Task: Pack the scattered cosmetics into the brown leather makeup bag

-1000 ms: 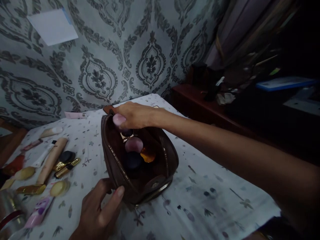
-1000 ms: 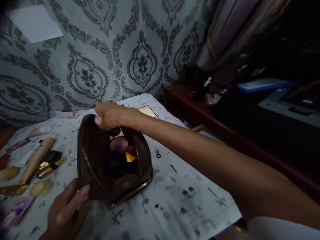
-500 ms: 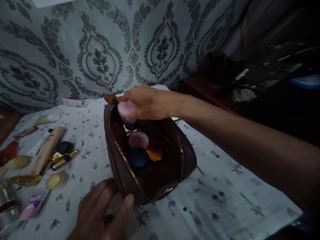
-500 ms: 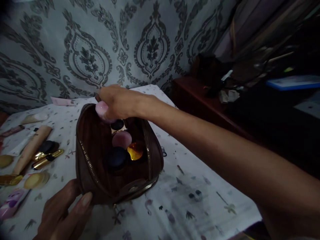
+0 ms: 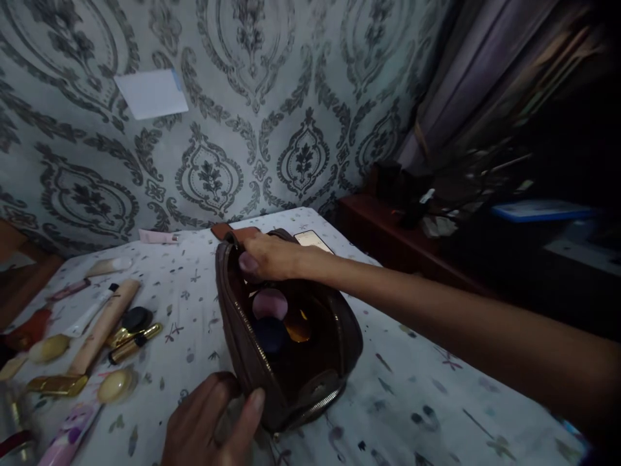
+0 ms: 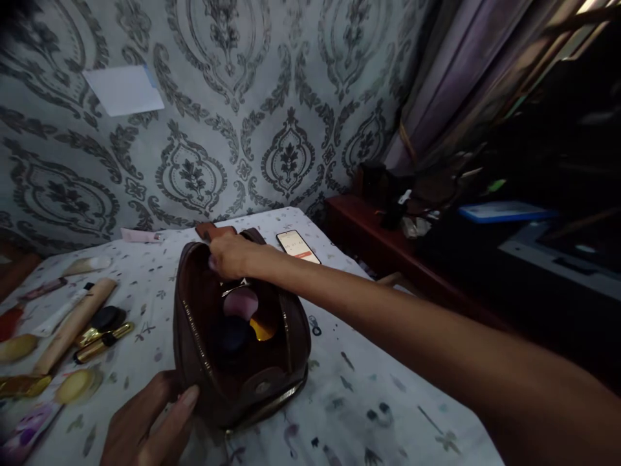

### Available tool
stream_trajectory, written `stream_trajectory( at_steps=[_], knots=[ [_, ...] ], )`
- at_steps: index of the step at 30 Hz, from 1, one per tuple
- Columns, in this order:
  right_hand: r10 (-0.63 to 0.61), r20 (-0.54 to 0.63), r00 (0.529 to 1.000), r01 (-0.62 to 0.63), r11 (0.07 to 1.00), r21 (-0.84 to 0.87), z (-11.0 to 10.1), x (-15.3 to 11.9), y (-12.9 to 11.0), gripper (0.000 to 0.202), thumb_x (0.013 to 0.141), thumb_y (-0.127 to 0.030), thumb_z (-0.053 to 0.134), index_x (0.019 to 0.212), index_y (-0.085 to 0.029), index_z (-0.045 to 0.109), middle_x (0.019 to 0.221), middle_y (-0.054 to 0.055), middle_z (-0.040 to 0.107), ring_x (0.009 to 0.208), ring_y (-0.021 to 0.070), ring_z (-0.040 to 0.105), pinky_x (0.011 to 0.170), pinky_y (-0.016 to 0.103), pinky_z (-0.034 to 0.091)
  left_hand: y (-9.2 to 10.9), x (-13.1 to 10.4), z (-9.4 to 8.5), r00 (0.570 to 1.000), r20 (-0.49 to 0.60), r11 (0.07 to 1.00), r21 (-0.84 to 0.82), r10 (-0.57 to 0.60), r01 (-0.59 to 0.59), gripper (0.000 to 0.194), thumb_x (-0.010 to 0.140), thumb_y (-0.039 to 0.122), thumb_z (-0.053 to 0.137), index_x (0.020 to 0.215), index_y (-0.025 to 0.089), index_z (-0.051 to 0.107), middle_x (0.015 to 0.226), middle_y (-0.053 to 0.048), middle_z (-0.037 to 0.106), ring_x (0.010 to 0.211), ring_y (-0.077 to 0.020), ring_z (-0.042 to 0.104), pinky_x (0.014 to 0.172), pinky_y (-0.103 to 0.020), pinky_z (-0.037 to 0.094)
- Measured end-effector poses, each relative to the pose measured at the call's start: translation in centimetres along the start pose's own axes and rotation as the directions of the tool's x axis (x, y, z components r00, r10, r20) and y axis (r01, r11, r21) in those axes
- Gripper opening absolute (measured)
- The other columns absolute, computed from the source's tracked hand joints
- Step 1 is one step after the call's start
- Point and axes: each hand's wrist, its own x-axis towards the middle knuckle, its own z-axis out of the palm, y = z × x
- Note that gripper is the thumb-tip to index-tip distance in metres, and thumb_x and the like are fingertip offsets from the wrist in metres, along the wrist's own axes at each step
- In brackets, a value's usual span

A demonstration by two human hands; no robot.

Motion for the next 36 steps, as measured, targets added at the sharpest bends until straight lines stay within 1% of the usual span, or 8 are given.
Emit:
stream_trajectory(
  at_steps=[3, 8, 11, 17, 20, 25, 30, 36],
  knots=[
    [0.03, 0.001, 1.0, -0.03, 0.999, -0.033, 0.5, 0.4, -0.1, 0.03, 0.094, -0.026, 0.049, 0.115, -0.007, 0.06, 0.123, 0.02, 0.062, 0.113, 0.0293, 0.06, 0.087, 0.03, 0.048, -0.2, -0.2, 0.2, 1.0, -0.016, 1.0, 0.004, -0.01, 0.011, 0.03, 0.086, 0.007, 0.052, 0.111, 0.023, 0.058, 0.082, -0.005, 0.062, 0.076, -0.0143, 0.061, 0.061, -0.02, 0.05],
    [0.077, 0.021, 0.997, -0.076, 0.996, -0.038, 1.8, 1.4, 0.1, 0.039, 0.088, -0.028, 0.057, 0.122, -0.008, 0.059, 0.127, 0.022, 0.06, 0.11, 0.0318, 0.064, 0.083, 0.032, 0.052, -0.1, 0.0, 0.3, 0.999, -0.032, 1.0, 0.013, 0.025, -0.025, 0.031, 0.086, 0.006, 0.049, 0.112, 0.021, 0.057, 0.081, -0.005, 0.061, 0.071, -0.0134, 0.059, 0.059, -0.019, 0.049],
    [0.075, 0.054, 0.996, -0.073, 0.997, -0.039, 2.5, 1.8, 0.0, 0.041, 0.081, -0.02, 0.065, 0.12, -0.008, 0.061, 0.125, 0.022, 0.062, 0.112, 0.0324, 0.063, 0.086, 0.032, 0.052, 0.0, 0.0, 0.4, 0.998, -0.061, 1.0, 0.019, -0.011, 0.012, 0.031, 0.087, 0.005, 0.048, 0.112, 0.022, 0.056, 0.079, -0.004, 0.059, 0.07, -0.0132, 0.059, 0.058, -0.019, 0.048],
    [0.103, 0.099, 0.99, -0.101, 0.995, -0.021, 2.9, 2.1, -0.4, 0.052, 0.07, -0.014, 0.076, 0.119, -0.004, 0.06, 0.123, 0.023, 0.063, 0.112, 0.0343, 0.063, 0.087, 0.034, 0.053, -0.7, -0.8, 0.7, 0.997, -0.024, 0.996, 0.054, 0.07, -0.068, 0.031, 0.088, 0.01, 0.049, 0.116, 0.021, 0.057, 0.077, -0.004, 0.058, 0.068, -0.0129, 0.06, 0.057, -0.018, 0.048],
    [0.124, 0.086, 0.989, -0.125, 0.992, 0.009, 2.9, 2.2, -0.5, 0.049, 0.075, -0.02, 0.075, 0.119, -0.007, 0.06, 0.123, 0.02, 0.063, 0.113, 0.0302, 0.063, 0.088, 0.032, 0.053, -0.8, -0.9, 0.7, 0.997, -0.03, 0.996, 0.054, 0.066, -0.064, 0.033, 0.087, 0.009, 0.05, 0.117, 0.02, 0.057, 0.077, -0.004, 0.058, 0.066, -0.0128, 0.06, 0.055, -0.019, 0.048],
    [0.229, 0.016, 0.973, -0.229, 0.972, 0.054, 3.2, 2.1, -0.7, 0.039, 0.092, -0.033, 0.061, 0.126, -0.016, 0.055, 0.13, 0.012, 0.056, 0.111, 0.024, 0.06, 0.091, 0.044, 0.053, -0.5, -0.5, 0.6, 0.997, -0.047, 0.998, 0.007, 0.057, -0.057, 0.033, 0.086, 0.008, 0.054, 0.118, 0.017, 0.055, 0.073, -0.001, 0.055, 0.06, -0.0114, 0.055, 0.052, -0.019, 0.046],
    [0.272, 0.049, 0.961, -0.275, 0.957, 0.088, 4.1, 2.6, -0.3, 0.036, 0.092, -0.034, 0.06, 0.122, -0.014, 0.057, 0.12, 0.011, 0.06, 0.103, 0.0218, 0.062, 0.086, 0.041, 0.054, -0.5, -0.4, 0.6, 0.998, -0.038, 0.999, -0.001, 0.046, -0.046, 0.031, 0.089, 0.008, 0.051, 0.119, 0.017, 0.054, 0.072, -0.001, 0.055, 0.06, -0.0107, 0.054, 0.052, -0.018, 0.046],
    [0.235, 0.111, 0.966, -0.246, 0.964, 0.096, 5.6, 4.3, 1.3, 0.028, 0.091, -0.034, 0.062, 0.113, -0.018, 0.061, 0.114, 0.006, 0.062, 0.1, 0.0213, 0.063, 0.082, 0.036, 0.055, -0.7, -0.7, 0.7, 0.997, -0.016, 0.997, 0.026, 0.073, -0.073, 0.03, 0.089, 0.008, 0.051, 0.117, 0.019, 0.056, 0.069, 0.001, 0.054, 0.056, -0.0092, 0.055, 0.051, -0.016, 0.046]
  ],
)
